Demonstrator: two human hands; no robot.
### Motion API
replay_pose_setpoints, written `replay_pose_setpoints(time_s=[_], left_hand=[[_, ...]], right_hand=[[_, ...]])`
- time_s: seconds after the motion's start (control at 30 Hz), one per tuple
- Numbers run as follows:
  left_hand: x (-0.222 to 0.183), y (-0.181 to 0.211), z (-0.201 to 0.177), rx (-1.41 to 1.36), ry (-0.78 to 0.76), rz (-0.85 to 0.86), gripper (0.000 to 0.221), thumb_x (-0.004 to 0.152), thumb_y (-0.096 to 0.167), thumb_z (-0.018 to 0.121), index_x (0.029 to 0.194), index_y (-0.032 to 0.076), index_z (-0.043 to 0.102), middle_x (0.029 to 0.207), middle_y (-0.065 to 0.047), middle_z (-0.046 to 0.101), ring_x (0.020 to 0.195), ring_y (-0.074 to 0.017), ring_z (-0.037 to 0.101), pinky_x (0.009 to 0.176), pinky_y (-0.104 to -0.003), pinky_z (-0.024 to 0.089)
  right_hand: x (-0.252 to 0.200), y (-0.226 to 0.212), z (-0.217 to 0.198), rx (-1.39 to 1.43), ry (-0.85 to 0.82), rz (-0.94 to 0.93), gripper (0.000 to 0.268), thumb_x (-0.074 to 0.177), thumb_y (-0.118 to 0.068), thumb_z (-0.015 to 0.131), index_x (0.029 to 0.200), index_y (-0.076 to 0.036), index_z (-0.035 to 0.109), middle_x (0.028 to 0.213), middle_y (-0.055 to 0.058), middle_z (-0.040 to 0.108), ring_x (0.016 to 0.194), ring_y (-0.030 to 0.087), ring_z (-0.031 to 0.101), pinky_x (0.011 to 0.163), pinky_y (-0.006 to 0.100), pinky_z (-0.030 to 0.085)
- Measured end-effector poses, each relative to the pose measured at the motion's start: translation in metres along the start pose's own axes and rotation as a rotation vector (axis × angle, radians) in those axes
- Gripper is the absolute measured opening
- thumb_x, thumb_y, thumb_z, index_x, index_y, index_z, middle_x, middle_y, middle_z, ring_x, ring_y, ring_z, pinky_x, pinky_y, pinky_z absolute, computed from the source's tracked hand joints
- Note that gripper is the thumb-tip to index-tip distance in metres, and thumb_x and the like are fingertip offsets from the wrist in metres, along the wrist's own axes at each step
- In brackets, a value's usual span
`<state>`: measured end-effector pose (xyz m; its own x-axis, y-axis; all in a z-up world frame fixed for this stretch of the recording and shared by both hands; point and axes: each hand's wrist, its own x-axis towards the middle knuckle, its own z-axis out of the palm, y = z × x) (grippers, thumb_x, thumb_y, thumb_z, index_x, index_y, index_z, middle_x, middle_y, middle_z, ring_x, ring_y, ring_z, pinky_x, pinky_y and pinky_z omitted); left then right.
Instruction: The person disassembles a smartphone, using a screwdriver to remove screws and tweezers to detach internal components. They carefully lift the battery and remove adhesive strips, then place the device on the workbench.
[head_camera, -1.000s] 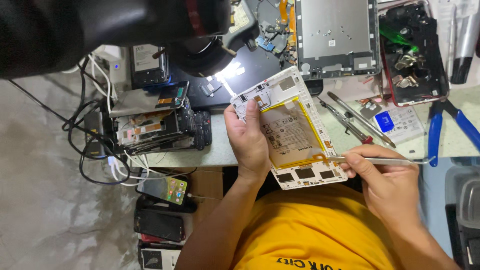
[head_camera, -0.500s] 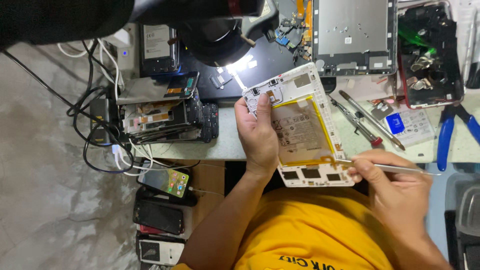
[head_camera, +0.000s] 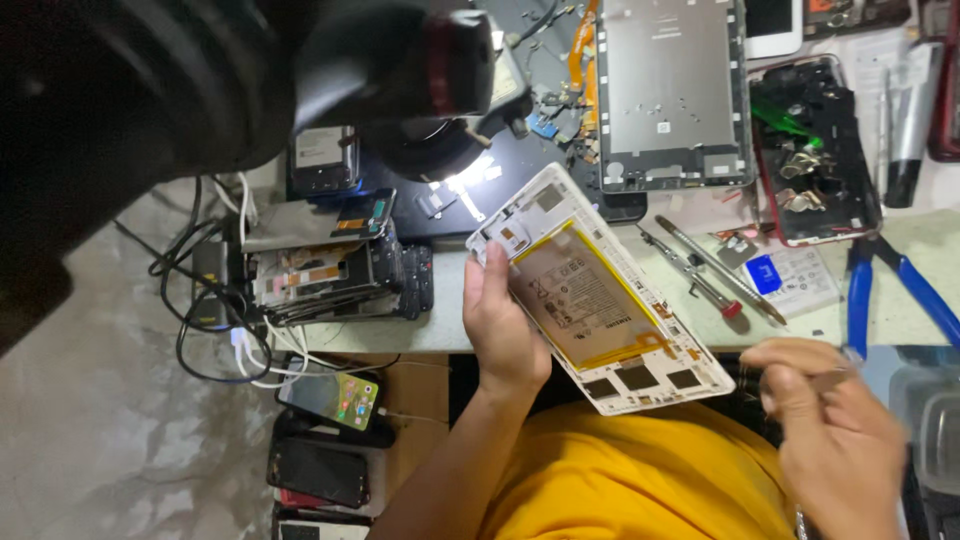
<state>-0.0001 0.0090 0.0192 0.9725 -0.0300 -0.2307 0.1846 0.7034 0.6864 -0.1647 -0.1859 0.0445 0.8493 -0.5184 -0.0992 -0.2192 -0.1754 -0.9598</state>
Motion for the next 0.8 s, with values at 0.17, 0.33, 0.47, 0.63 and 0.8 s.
replay_pose_setpoints(time_s=[0.17,0.33,0.47,0.63,0.8], left_hand=[[-0.020,-0.001,0.008,-0.101,0.008,-0.074,0.033,0.109,0.025,0.044,0.132,0.003,0.053,0.126,-0.009,0.066,0.117,-0.0200,0.061,0.106,-0.038,0.045],[-0.024,0.000,0.001,-0.166,0.053,-0.071,0.031,0.108,0.025,0.044,0.132,0.007,0.051,0.125,-0.008,0.066,0.117,-0.0207,0.060,0.107,-0.041,0.044],[-0.026,0.001,-0.020,-0.110,-0.027,-0.100,0.027,0.107,0.020,0.050,0.131,0.009,0.049,0.125,-0.009,0.065,0.113,-0.0198,0.065,0.101,-0.039,0.052],[-0.033,0.024,-0.065,-0.059,-0.331,-0.273,0.039,0.101,0.020,0.065,0.131,0.002,0.048,0.121,-0.014,0.064,0.112,-0.0200,0.068,0.101,-0.037,0.059],[-0.024,0.047,-0.080,0.086,-0.575,-0.557,0.062,0.101,0.041,0.058,0.137,-0.010,0.053,0.123,-0.016,0.066,0.109,-0.0187,0.067,0.091,-0.033,0.058]], right_hand=[[-0.005,0.029,0.008,0.138,-0.017,0.303,0.038,0.087,0.004,0.056,0.123,0.003,0.065,0.106,0.011,0.072,0.089,0.010,0.068,0.077,0.023,0.055],[0.001,0.045,0.006,0.700,0.019,0.375,0.021,0.105,-0.004,0.062,0.122,0.008,0.068,0.104,0.013,0.071,0.083,0.013,0.060,0.068,0.024,0.048],[0.013,0.038,0.008,0.619,-0.050,0.300,0.026,0.092,0.005,0.065,0.118,0.007,0.066,0.106,0.013,0.073,0.091,0.016,0.067,0.076,0.027,0.053],[0.060,0.023,-0.007,0.588,-0.032,0.244,0.013,0.096,0.003,0.067,0.110,0.005,0.066,0.098,0.011,0.070,0.083,0.017,0.069,0.075,0.029,0.057],[0.106,0.001,-0.011,0.105,-0.291,0.260,0.009,0.092,-0.002,0.075,0.098,0.004,0.073,0.082,0.008,0.071,0.069,0.013,0.063,0.060,0.027,0.050]])
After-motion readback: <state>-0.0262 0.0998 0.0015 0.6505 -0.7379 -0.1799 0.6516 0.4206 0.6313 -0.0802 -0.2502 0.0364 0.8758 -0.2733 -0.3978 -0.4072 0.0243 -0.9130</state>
